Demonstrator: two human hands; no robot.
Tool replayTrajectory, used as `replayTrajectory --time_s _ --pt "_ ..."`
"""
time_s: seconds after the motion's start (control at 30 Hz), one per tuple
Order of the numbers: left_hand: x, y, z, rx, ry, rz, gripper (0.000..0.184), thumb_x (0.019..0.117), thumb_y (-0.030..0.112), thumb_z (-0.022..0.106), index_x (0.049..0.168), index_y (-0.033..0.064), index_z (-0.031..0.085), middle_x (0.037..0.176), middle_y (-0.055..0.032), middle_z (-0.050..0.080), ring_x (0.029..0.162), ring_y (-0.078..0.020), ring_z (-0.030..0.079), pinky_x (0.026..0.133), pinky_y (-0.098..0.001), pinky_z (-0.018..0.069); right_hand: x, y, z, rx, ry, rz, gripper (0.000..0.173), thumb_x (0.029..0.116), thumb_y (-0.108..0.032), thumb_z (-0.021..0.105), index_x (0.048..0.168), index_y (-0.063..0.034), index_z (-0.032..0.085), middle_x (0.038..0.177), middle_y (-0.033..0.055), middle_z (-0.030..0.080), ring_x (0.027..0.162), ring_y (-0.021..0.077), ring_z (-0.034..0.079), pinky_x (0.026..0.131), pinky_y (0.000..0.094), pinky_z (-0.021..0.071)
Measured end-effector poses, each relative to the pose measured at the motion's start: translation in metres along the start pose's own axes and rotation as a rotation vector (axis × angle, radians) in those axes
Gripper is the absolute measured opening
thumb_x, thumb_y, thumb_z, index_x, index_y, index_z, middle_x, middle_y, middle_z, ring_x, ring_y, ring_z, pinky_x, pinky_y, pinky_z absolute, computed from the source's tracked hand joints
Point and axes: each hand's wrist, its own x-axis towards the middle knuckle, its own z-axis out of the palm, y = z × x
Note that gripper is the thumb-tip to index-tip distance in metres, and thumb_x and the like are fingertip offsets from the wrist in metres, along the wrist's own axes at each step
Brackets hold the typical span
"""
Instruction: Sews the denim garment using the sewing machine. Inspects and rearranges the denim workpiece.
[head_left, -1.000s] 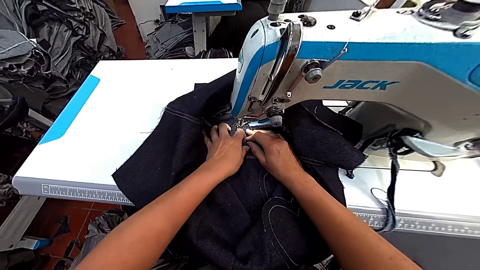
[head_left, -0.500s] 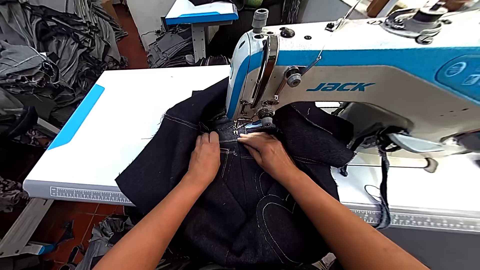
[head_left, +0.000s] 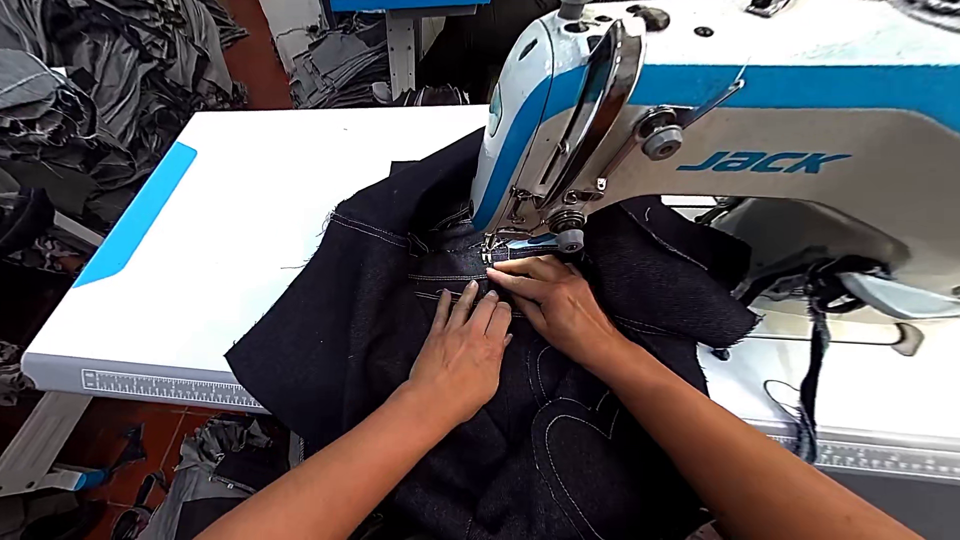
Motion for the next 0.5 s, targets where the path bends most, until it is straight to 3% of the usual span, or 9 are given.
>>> replayTrajectory --time_s 0.1,0.17,0.27,0.33,0.43,0.5 --pt "0.0 -0.001 0.0 -0.006 0.008 -0.002 0.042 0.1094 0.025 0.046 0.142 0.0004 0.056 0.151 -0.0189 0.053 0.148 -0.0393 0.041 0.12 -0.0608 0.0297 0.003 -0.001 -0.006 -0.108 -0.075 -0.07 0.04 0.0948 0.0 0.051 0.126 -0.0111 0.074 0.125 0.0117 0.071 0.114 0.0363 0.065 0.089 0.0546 0.0495" --pt "-0.001 -0.003 0.0 0.0 0.032 -0.025 0.044 0.1089 0.023 0.046 0.144 -0.0027 0.053 0.153 -0.0237 0.049 0.147 -0.0407 0.042 0.12 -0.0567 0.0317 0.006 -0.009 -0.01 -0.207 -0.124 -0.12 0.041 0.0932 0.006 0.053 0.125 -0.0079 0.074 0.125 0.0123 0.071 0.111 0.0367 0.066 0.081 0.0539 0.0497" --pt "0.003 -0.002 -0.009 0.108 -0.029 -0.077 0.039 0.1084 0.016 0.046 0.139 -0.0051 0.057 0.143 -0.0234 0.057 0.143 -0.0409 0.047 0.117 -0.0567 0.0368 0.01 -0.02 -0.011 -0.311 -0.179 -0.151 0.039 0.0928 0.011 0.052 0.124 -0.0023 0.072 0.12 0.0142 0.071 0.106 0.037 0.066 0.074 0.0522 0.048" --pt "0.011 0.001 -0.018 0.191 -0.097 -0.103 0.032 0.1055 0.008 0.048 0.132 -0.0044 0.061 0.136 -0.0205 0.061 0.136 -0.0394 0.053 0.109 -0.0604 0.0425 0.006 -0.016 -0.008 -0.236 -0.125 -0.126 0.038 0.0946 0.008 0.051 0.125 -0.0029 0.072 0.119 0.0154 0.071 0.106 0.0375 0.066 0.077 0.053 0.0489" --pt "0.019 -0.003 -0.02 0.256 -0.065 -0.078 0.022 0.1004 0.003 0.053 0.118 -0.0007 0.066 0.121 -0.0181 0.064 0.12 -0.039 0.061 0.093 -0.0592 0.0504 0.0 -0.003 -0.006 -0.056 -0.03 -0.08 0.03 0.0927 0.002 0.054 0.112 -0.0033 0.076 0.114 0.0164 0.073 0.106 0.0377 0.068 0.085 0.0543 0.0512" --pt "0.017 -0.006 -0.018 0.225 -0.055 -0.094 0.026 0.0999 0.005 0.054 0.123 0.007 0.066 0.135 -0.0161 0.06 0.128 -0.0419 0.056 0.098 -0.0679 0.0442 -0.001 0.003 -0.008 -0.025 -0.02 -0.088 0.023 0.0917 -0.001 0.053 0.098 0.0 0.075 0.11 0.0178 0.073 0.104 0.0377 0.069 0.085 0.0529 0.0529"
